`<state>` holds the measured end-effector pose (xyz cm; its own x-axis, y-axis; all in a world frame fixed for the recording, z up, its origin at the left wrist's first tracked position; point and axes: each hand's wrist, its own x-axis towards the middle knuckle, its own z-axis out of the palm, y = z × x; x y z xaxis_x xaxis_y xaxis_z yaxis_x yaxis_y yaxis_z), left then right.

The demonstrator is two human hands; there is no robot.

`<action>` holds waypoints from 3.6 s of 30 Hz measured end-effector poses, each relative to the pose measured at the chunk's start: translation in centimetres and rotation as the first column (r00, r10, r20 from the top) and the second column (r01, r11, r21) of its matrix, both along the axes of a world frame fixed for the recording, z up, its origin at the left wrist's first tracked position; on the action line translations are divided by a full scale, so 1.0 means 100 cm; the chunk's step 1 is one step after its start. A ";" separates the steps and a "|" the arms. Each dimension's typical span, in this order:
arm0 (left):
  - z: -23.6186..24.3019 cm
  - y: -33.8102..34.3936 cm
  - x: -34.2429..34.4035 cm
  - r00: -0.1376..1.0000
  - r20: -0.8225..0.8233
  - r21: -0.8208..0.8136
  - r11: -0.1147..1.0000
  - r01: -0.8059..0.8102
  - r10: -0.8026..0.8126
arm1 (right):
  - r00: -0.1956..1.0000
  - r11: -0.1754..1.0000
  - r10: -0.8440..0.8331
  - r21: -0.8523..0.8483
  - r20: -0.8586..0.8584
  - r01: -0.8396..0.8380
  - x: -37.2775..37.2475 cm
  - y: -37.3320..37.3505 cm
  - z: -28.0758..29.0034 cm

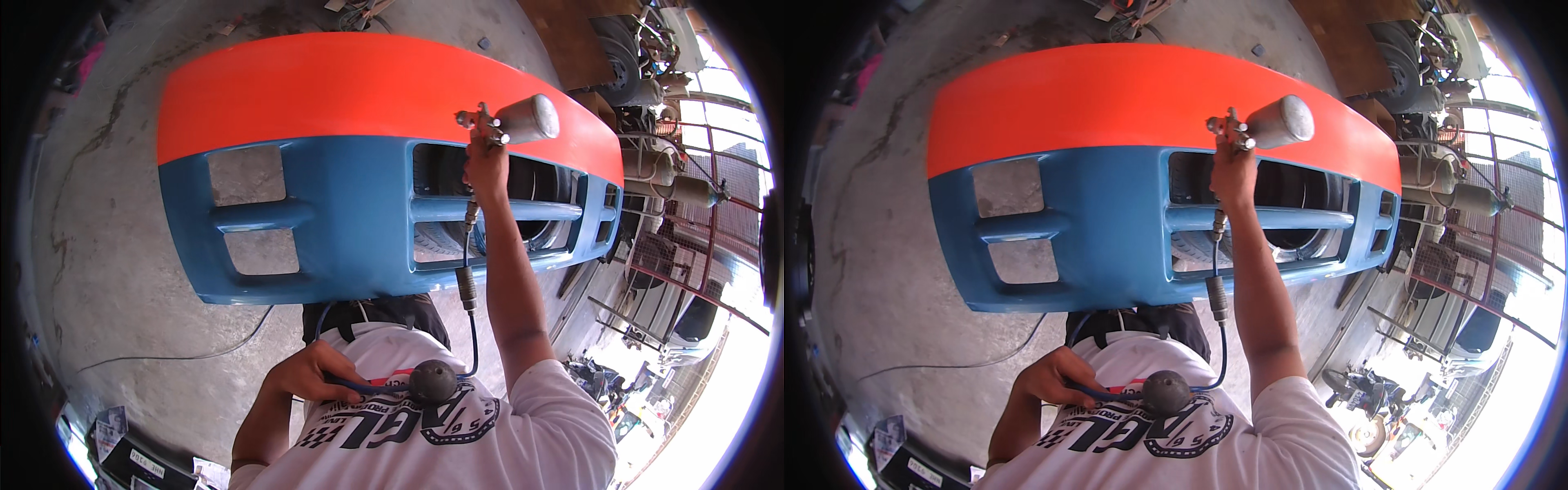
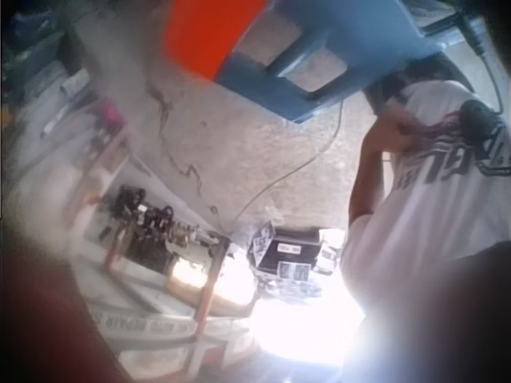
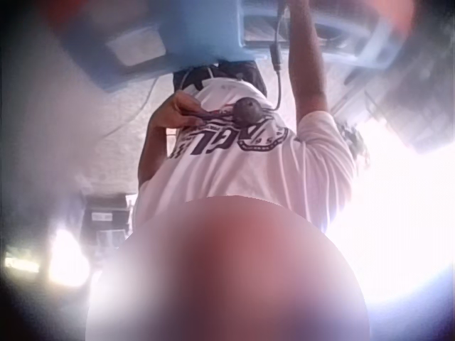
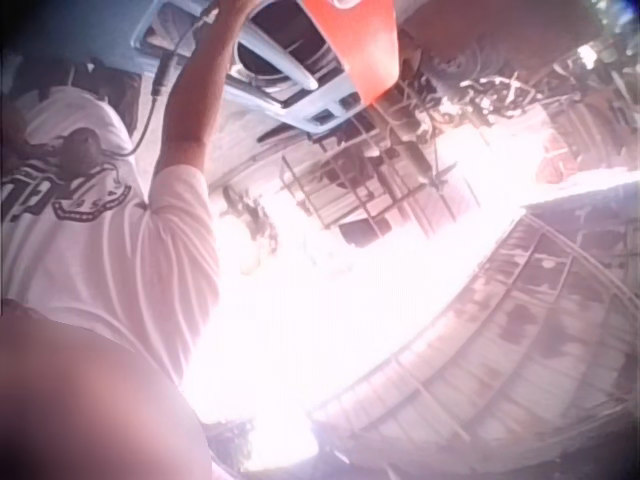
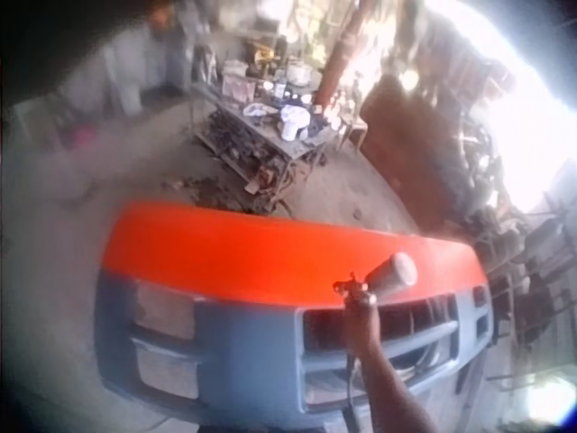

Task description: The person uses a spray gun to apply red paint to a blue car bumper. The person moves around the bumper to cover different areas and refills the spray gun from a bucket during the process.

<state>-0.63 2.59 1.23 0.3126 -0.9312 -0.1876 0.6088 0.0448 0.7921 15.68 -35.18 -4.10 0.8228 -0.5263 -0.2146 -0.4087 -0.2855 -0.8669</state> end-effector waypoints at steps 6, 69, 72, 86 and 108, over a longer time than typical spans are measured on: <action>0.003 0.002 -0.013 0.999 -0.008 0.061 0.997 0.042 -0.042 | 0.995 0.991 0.101 0.090 0.023 -0.103 0.000 0.013 0.005; -0.014 0.484 0.090 1.000 0.018 -0.109 0.994 -0.010 0.012 | 0.952 0.939 0.225 -0.307 0.208 -0.155 0.128 0.465 -0.042; -0.012 0.488 0.087 0.999 -0.009 -0.097 0.995 -0.036 0.036 | 0.942 0.953 0.255 -0.220 0.217 -0.207 0.141 0.525 -0.055; -0.020 0.495 0.099 1.000 -0.014 -0.088 0.996 -0.024 0.022 | 0.996 0.992 0.061 -0.108 -0.061 -0.068 0.170 0.466 -0.033; -0.044 0.529 0.093 0.980 -0.080 -0.129 0.973 -0.194 0.185 | 0.952 0.955 0.296 0.048 -0.082 -0.293 0.284 0.646 -0.038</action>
<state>8.68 55.48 -3.20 0.4765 -0.8745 -0.0908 0.6308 0.2681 0.7282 44.06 29.41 -7.94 0.9172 -0.2546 -0.3065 -0.3858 -0.3748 -0.8430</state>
